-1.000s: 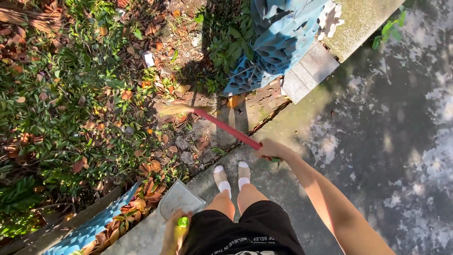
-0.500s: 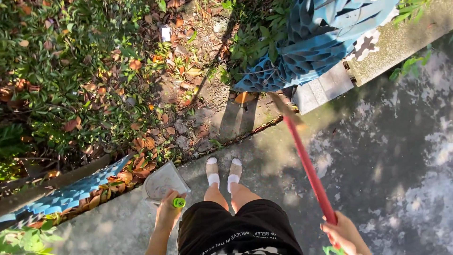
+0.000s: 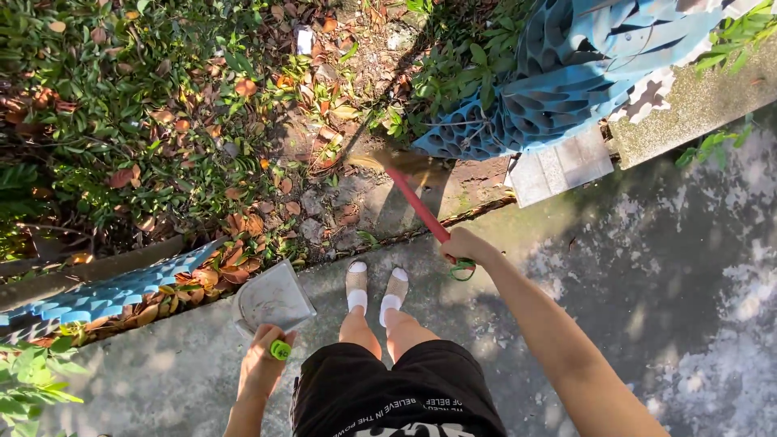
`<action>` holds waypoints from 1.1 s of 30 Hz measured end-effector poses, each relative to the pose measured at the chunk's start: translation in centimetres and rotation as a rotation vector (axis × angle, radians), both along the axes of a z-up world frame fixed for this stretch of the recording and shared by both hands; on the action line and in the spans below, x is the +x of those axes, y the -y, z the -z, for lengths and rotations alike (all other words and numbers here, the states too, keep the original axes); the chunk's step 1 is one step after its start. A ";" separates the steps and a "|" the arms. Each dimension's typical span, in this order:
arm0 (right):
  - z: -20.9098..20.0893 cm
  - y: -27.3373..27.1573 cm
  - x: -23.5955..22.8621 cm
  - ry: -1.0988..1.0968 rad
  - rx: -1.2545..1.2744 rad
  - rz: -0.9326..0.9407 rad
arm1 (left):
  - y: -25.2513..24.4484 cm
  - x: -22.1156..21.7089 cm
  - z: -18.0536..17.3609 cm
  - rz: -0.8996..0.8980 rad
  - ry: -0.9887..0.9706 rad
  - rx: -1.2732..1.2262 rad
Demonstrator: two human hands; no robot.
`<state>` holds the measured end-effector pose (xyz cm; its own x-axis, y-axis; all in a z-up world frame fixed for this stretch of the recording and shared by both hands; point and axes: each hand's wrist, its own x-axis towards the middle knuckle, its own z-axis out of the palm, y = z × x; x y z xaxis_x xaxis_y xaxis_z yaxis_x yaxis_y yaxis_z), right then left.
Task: Sweeping the outdoor concrete ground with a broom and collecting leaves and dirt into a dustpan.
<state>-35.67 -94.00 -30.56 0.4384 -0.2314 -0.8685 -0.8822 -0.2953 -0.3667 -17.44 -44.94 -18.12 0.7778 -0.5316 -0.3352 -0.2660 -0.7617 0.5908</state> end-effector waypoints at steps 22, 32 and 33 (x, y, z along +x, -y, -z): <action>-5.6 -15.3 -5.3 -0.014 0.847 0.891 | -8.8 -4.3 -1.1 -0.320 0.177 0.005; -9.2 -19.4 -1.7 -0.215 0.814 0.279 | -17.4 -9.8 -5.8 -0.810 0.163 0.015; -10.5 -19.7 -0.7 -0.218 0.806 0.267 | -18.2 -9.5 -5.8 -0.823 0.162 0.009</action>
<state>-36.41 -74.35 -20.10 0.2627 0.4172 -0.8700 -0.9595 0.2077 -0.1902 -26.97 -26.75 -12.31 0.9552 0.2286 -0.1878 0.2957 -0.7542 0.5863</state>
